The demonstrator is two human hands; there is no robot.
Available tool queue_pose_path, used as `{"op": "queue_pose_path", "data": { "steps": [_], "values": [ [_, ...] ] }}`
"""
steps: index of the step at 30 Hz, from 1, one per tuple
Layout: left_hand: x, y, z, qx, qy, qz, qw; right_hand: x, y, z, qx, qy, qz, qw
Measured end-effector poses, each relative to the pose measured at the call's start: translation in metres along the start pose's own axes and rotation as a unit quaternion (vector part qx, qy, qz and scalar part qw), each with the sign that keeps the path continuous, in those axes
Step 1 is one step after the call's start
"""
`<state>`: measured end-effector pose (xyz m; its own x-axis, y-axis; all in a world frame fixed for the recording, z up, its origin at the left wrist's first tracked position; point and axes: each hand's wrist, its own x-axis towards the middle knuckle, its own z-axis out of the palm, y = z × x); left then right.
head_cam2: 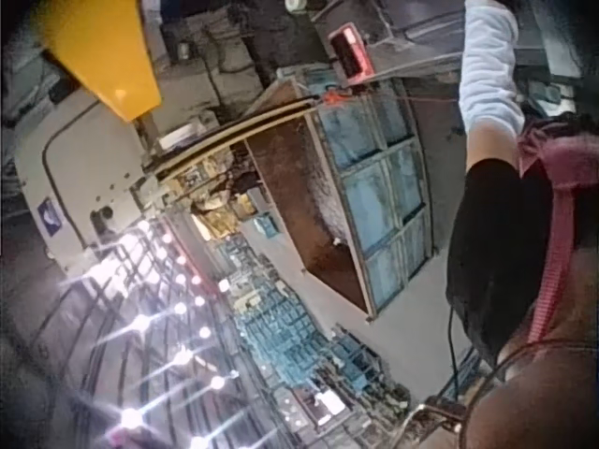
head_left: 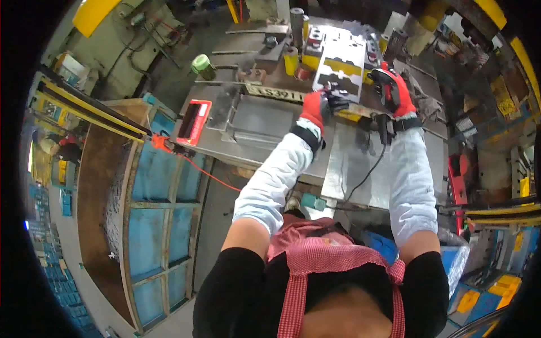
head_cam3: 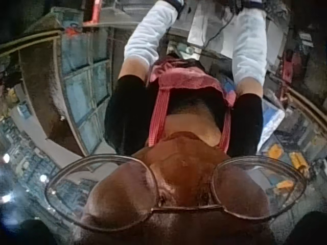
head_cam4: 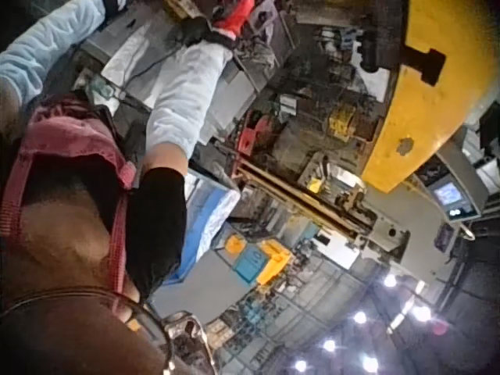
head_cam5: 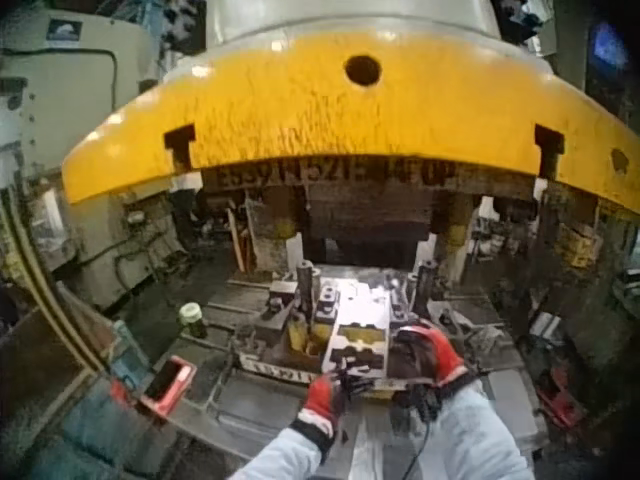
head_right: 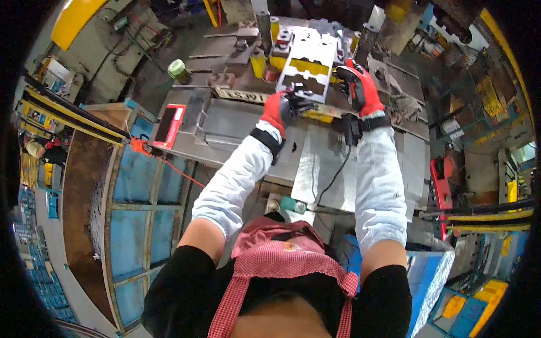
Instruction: Operating a metal stamping press to process sheet metal parts.
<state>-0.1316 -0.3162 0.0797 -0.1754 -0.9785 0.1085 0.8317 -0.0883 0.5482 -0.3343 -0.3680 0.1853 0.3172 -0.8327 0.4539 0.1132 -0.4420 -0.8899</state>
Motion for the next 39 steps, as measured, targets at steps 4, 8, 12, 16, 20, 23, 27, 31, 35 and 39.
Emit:
{"op": "queue_pose_path", "data": {
  "steps": [4,8,12,16,20,23,27,31,35,39],
  "values": [
    [-0.047,0.034,0.022,0.767,0.040,0.219,0.602,-0.088,-0.039,-0.024,-0.039,0.008,0.066,0.997],
    [-0.151,0.061,0.014,0.706,0.082,0.195,0.676,-0.184,-0.062,-0.037,-0.098,0.078,0.228,0.965],
    [-0.292,0.083,-0.005,0.790,0.093,0.238,0.558,-0.271,-0.027,-0.069,0.006,0.133,0.371,0.919],
    [-0.439,0.100,-0.028,0.799,0.247,0.238,0.493,-0.309,0.022,-0.084,0.071,0.208,0.393,0.893],
    [-0.565,0.154,-0.026,0.140,0.415,0.278,0.855,-0.297,0.015,-0.062,0.046,0.190,0.390,0.900],
    [-0.571,0.244,-0.022,0.178,0.450,0.441,0.756,-0.300,0.014,-0.071,-0.014,0.129,0.354,0.926],
    [-0.578,0.345,-0.103,0.396,0.651,0.367,0.533,-0.296,0.026,-0.088,0.025,0.158,0.455,0.876],
    [-0.388,0.264,-0.129,0.337,0.533,0.267,0.729,-0.298,0.007,-0.073,0.094,0.231,0.383,0.890],
    [-0.214,0.079,-0.029,0.671,0.247,0.132,0.687,-0.299,-0.022,-0.051,0.082,0.266,0.354,0.893],
    [-0.095,-0.053,0.073,0.840,-0.086,0.164,0.511,-0.328,-0.039,-0.055,0.036,0.278,0.315,0.907]
  ]
}}
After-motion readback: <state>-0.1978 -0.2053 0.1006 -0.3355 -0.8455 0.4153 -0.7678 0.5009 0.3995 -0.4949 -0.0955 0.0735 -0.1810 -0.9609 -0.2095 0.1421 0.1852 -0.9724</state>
